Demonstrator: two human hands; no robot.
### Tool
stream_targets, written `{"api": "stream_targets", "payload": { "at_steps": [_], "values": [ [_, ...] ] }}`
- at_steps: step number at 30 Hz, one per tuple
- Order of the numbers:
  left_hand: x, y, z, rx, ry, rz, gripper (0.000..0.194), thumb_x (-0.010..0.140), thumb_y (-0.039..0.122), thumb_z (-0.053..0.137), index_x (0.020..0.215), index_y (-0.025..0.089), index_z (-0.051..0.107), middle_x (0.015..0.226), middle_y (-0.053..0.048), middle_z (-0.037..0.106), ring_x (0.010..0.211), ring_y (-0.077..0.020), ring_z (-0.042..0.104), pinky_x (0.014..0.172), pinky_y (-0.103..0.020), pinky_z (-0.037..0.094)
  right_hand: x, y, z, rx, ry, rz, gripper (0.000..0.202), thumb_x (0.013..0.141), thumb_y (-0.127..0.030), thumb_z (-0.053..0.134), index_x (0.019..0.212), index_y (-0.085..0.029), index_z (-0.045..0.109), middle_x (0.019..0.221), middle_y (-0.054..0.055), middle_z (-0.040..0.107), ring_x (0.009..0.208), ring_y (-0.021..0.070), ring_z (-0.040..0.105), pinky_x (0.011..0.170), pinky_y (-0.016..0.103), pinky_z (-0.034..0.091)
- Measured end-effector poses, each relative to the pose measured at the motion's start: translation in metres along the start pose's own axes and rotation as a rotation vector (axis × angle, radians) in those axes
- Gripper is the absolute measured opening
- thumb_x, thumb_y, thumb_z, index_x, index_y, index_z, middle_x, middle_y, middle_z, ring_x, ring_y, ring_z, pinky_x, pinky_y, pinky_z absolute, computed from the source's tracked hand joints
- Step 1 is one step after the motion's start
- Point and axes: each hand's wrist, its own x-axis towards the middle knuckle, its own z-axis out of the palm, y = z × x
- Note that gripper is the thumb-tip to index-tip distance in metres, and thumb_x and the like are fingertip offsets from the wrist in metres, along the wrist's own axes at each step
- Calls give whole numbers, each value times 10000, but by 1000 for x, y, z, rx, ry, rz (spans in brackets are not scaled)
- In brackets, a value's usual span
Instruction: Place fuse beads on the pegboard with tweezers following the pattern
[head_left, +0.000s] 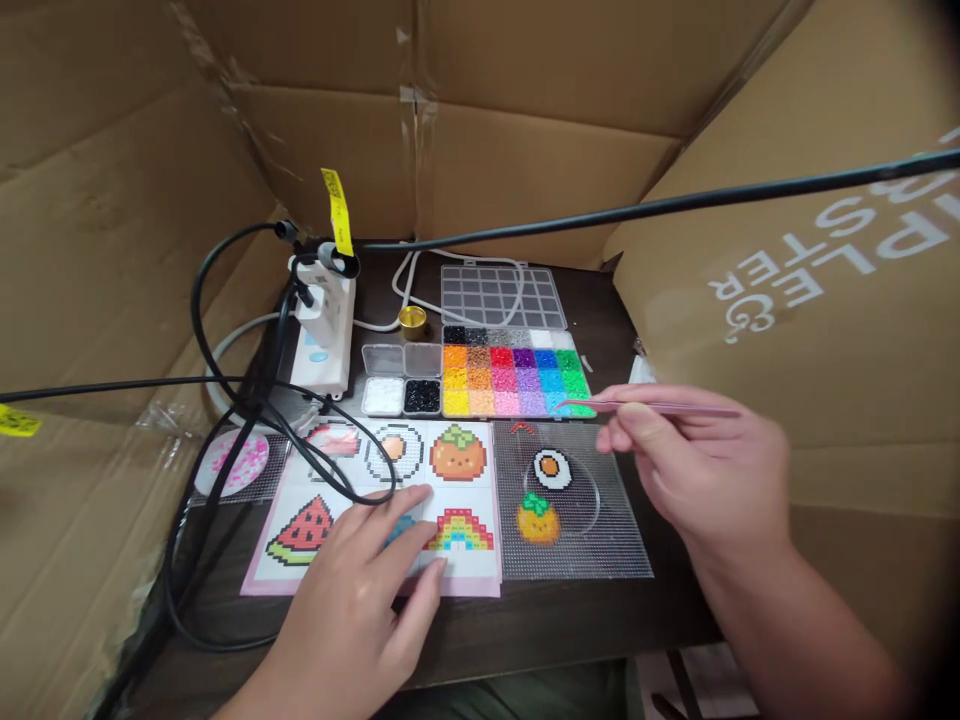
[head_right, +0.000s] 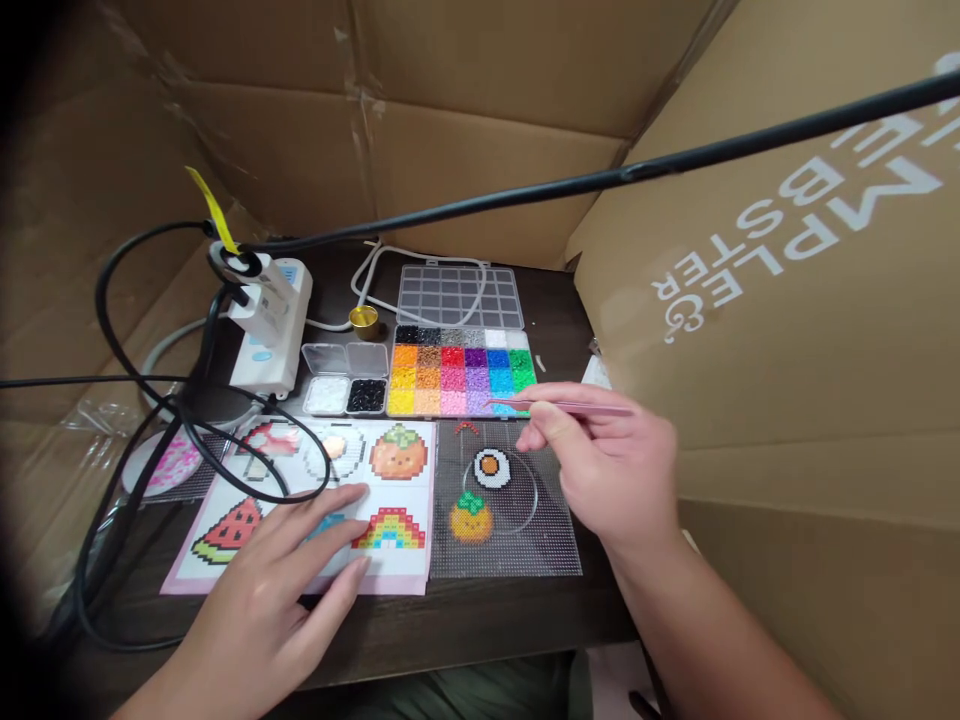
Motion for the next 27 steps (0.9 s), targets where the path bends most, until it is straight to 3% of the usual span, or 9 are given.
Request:
{"api": "stream_targets", "payload": {
  "at_steps": [6,14,20,24,27],
  "values": [
    [0,0,0,6,-14,3,204,914,201,581,1107,218,645,1304,-101,654,1127,-284,625,892,-464,531,-3,31,4,40,-53,181,116,843,-293,736,861,-191,787,568,1,645,546,141,632,575,289,543],
    [2,0,-1,33,22,46,215,903,195,581,1105,207,655,1276,-110,680,1109,-280,651,867,-443,548,14,22,11,38,-73,135,99,839,-271,720,833,-197,786,584,5,658,545,135,626,582,288,541],
    [2,-2,1,50,37,67,202,892,203,583,1079,208,660,1266,-110,690,1047,-282,674,827,-451,573,42,11,43,-51,-75,56,112,832,-257,695,793,-188,775,624,22,702,537,131,639,571,274,549],
    [1,-4,2,46,55,81,210,876,198,599,1076,201,663,1267,-112,690,1039,-280,675,830,-443,580,49,17,61,-72,-115,136,121,792,-275,714,782,-163,756,600,30,698,529,147,652,531,268,548],
    [0,-4,2,32,67,83,216,866,193,606,1074,202,664,1271,-110,686,1023,-271,676,837,-434,581,48,22,64,-108,-143,194,146,770,-303,741,789,-159,755,603,32,698,519,149,650,507,263,546]
  ]
}}
